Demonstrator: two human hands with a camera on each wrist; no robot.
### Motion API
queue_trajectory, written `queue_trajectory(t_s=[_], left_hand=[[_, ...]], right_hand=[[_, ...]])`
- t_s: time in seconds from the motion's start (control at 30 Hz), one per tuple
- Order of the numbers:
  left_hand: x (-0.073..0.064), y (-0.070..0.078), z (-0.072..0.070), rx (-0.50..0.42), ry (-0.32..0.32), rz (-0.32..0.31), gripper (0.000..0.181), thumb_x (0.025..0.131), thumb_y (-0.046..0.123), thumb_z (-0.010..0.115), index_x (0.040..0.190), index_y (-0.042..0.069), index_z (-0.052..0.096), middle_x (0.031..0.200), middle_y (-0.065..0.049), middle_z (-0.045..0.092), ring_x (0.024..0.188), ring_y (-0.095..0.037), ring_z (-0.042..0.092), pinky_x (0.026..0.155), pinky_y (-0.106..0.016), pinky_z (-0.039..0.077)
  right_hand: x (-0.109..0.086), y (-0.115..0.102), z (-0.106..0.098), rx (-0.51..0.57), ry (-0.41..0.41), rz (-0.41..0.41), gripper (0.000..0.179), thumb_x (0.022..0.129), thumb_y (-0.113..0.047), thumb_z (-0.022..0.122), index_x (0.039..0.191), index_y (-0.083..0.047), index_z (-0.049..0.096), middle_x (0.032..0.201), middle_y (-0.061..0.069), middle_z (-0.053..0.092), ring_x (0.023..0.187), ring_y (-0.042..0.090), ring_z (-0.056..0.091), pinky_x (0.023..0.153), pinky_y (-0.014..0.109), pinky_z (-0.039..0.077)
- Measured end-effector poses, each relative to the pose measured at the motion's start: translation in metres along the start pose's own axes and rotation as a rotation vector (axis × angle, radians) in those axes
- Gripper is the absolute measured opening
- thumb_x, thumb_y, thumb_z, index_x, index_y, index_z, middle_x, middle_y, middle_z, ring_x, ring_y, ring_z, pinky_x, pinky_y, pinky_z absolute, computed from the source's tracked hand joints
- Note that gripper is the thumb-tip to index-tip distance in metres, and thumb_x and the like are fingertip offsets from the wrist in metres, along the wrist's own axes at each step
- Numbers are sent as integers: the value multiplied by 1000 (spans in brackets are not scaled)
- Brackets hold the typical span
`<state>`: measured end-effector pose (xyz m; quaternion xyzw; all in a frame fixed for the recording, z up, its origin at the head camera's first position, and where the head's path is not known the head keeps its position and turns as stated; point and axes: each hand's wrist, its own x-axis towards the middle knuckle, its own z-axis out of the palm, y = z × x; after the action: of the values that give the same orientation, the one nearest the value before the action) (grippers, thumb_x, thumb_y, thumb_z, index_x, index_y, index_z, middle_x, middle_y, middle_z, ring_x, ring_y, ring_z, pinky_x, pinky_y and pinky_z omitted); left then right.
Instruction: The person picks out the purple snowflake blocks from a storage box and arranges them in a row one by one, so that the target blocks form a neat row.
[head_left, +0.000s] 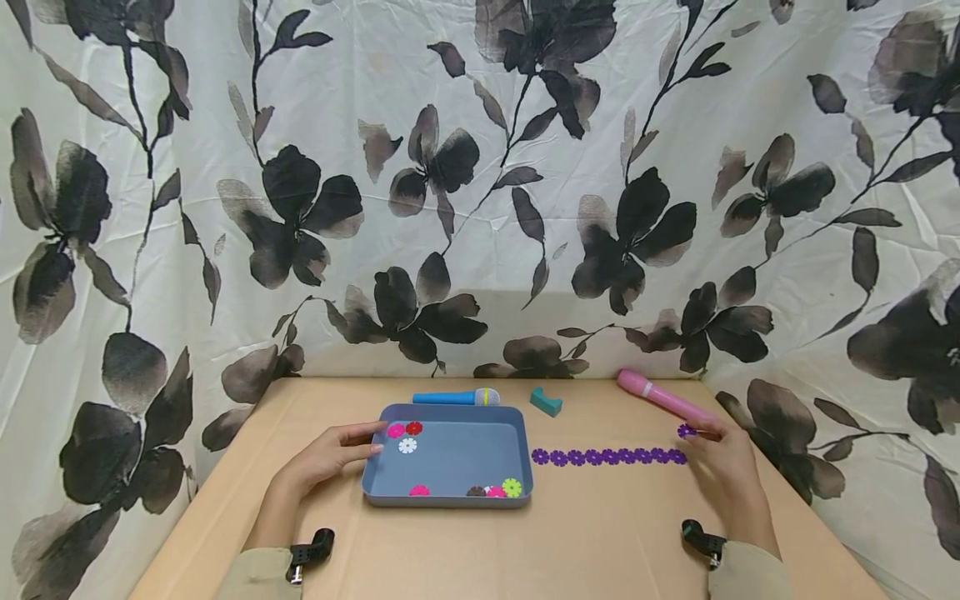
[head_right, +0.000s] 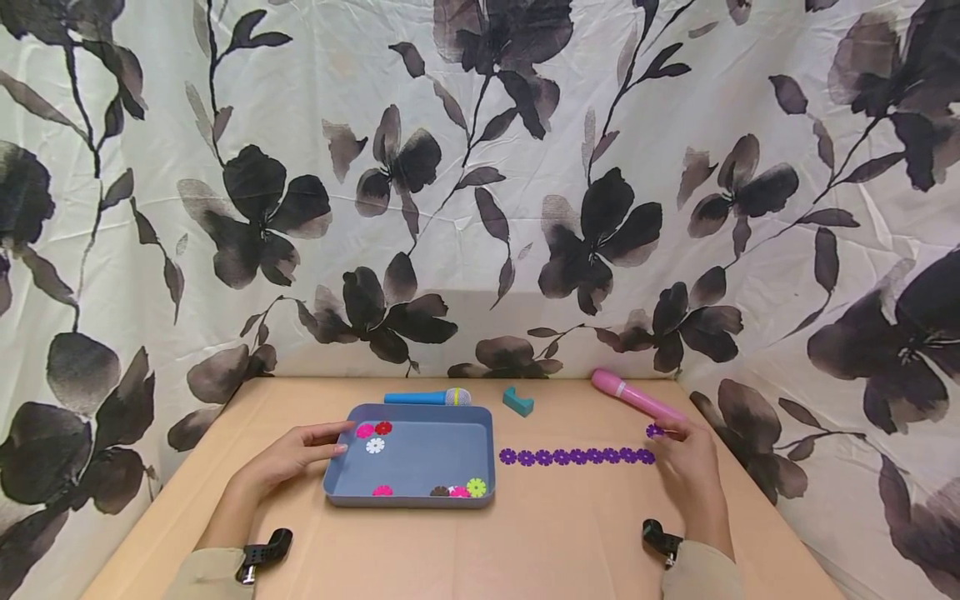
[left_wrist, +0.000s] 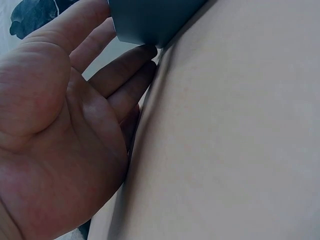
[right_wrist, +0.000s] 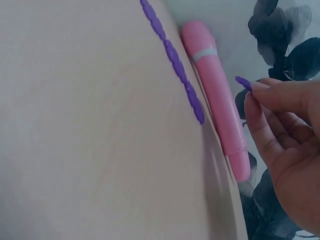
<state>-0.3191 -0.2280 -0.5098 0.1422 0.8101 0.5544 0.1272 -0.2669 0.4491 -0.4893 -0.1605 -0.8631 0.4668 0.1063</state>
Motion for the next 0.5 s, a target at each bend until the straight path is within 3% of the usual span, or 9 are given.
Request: queue_trajectory(t_s=[0.2, 0.33, 0.5], left_hand=[[-1, 0, 1, 6, 3, -7, 58, 97, 33, 75, 150, 15, 58, 161, -15, 47, 155, -37, 33, 127, -58, 27], [0, -1, 1, 5, 5, -8, 56, 98, 31, 74, 150, 16, 58, 161, -15, 47, 155, -37, 34, 127, -58, 27], [1, -1, -1, 4, 3, -7, 56, 98, 32, 74, 150, 16, 58, 161, -14, 47, 155, -37, 34, 127, -58, 27]], right_hand=[[-4, 6, -4, 89, -32, 65, 48, 97, -11, 72, 141, 2, 59, 145, 27, 52, 128, 38, 47, 111, 61, 38], [-1, 14, -8, 15, -46, 44, 42, 99, -8, 68, 139, 2, 62, 144, 28, 54, 124, 38, 52, 107, 55, 44], [5, 25, -10, -90, -41, 4, 35, 99, -5, 66, 132, 6, 65, 137, 32, 59, 120, 42, 53, 106, 63, 40]])
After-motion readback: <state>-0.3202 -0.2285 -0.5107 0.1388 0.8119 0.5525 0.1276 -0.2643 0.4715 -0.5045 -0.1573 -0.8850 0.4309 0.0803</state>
